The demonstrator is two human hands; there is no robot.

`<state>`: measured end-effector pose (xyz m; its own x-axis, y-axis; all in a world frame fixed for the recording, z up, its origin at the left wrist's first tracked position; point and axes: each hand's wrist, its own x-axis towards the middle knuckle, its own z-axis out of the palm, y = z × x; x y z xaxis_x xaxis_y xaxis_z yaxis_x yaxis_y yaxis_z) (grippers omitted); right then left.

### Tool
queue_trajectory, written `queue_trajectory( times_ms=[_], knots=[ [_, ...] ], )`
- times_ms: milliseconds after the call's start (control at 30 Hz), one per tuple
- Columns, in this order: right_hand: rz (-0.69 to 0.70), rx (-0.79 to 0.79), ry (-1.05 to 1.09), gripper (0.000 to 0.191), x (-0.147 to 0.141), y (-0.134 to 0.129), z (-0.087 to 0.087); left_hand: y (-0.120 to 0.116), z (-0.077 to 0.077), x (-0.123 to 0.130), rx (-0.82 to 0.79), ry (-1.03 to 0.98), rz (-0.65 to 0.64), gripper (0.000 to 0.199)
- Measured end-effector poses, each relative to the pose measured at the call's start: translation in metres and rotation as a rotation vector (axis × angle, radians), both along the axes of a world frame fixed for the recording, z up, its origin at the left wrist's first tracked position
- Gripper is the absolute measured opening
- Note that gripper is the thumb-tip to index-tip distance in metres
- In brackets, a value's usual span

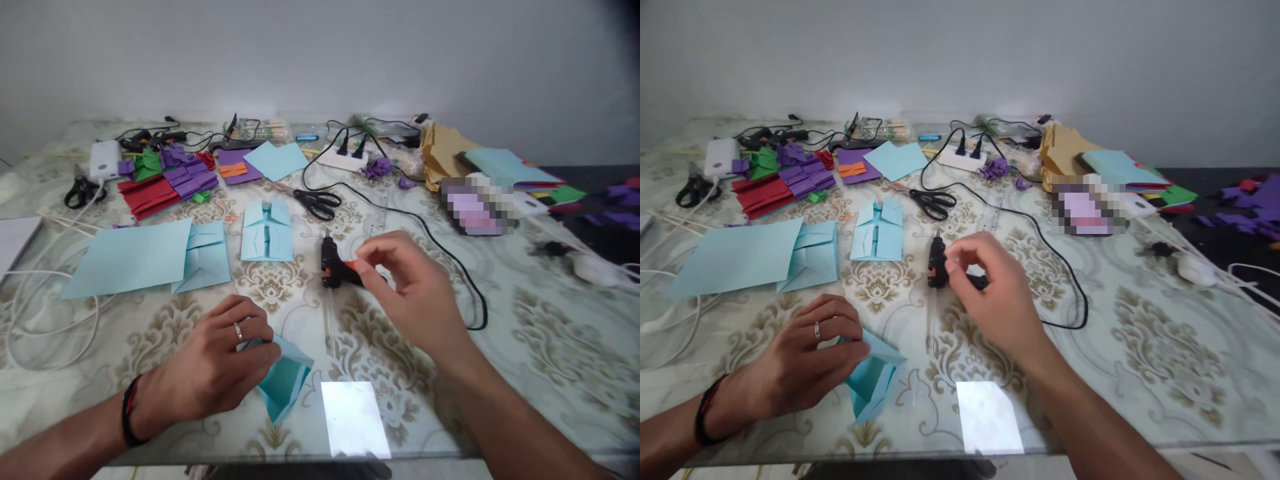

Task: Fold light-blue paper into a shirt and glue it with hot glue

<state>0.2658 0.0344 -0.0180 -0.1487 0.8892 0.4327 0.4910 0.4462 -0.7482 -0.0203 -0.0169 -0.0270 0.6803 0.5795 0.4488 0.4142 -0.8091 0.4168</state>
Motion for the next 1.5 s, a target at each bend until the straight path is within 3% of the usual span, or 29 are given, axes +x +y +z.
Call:
queue_trajectory(
  times_ms=[33,100,267,467,633,800,1100,1267,1500],
  knots=[
    [-0.039,0.0,-0.001,0.012,0.002,0.003,-0.001,0.0,0.001,0.0,-0.007,-0.017,0.013,0.014],
    [0.016,-0.023,-0.02,0.015,-0.001,0.003,-0.001,0.001,0.004,0.001,-0.042,-0.058,0.063,0.013],
    [0.445,-0.254,-0.059,0.017,-0.024,-0.019,-0.001,0.003,0.006,0.001,-0.115,-0.144,0.18,0.016],
    [0.652,-0.607,0.193,0.032,-0.033,-0.031,-0.009,-0.004,0.005,0.0,-0.024,-0.169,0.175,0.015],
    [0.573,-0.807,0.23,0.025,-0.035,-0.034,-0.015,-0.005,0.007,0.002,-0.001,-0.13,0.145,0.015],
    [0.512,-0.858,0.226,0.021,-0.036,-0.033,-0.018,-0.004,0.005,0.003,-0.067,-0.097,0.098,0.016],
    [0.574,-0.886,0.267,0.028,-0.036,-0.031,-0.013,-0.004,0.006,0.003,-0.155,-0.106,0.089,0.014],
    [0.523,-0.792,0.278,0.034,-0.035,-0.034,-0.009,-0.004,0.008,0.004,-0.169,-0.107,0.25,0.013],
    [0.471,-0.673,0.124,0.065,-0.036,-0.041,-0.008,-0.003,0.008,0.006,-0.287,-0.136,0.408,0.02]
  ],
)
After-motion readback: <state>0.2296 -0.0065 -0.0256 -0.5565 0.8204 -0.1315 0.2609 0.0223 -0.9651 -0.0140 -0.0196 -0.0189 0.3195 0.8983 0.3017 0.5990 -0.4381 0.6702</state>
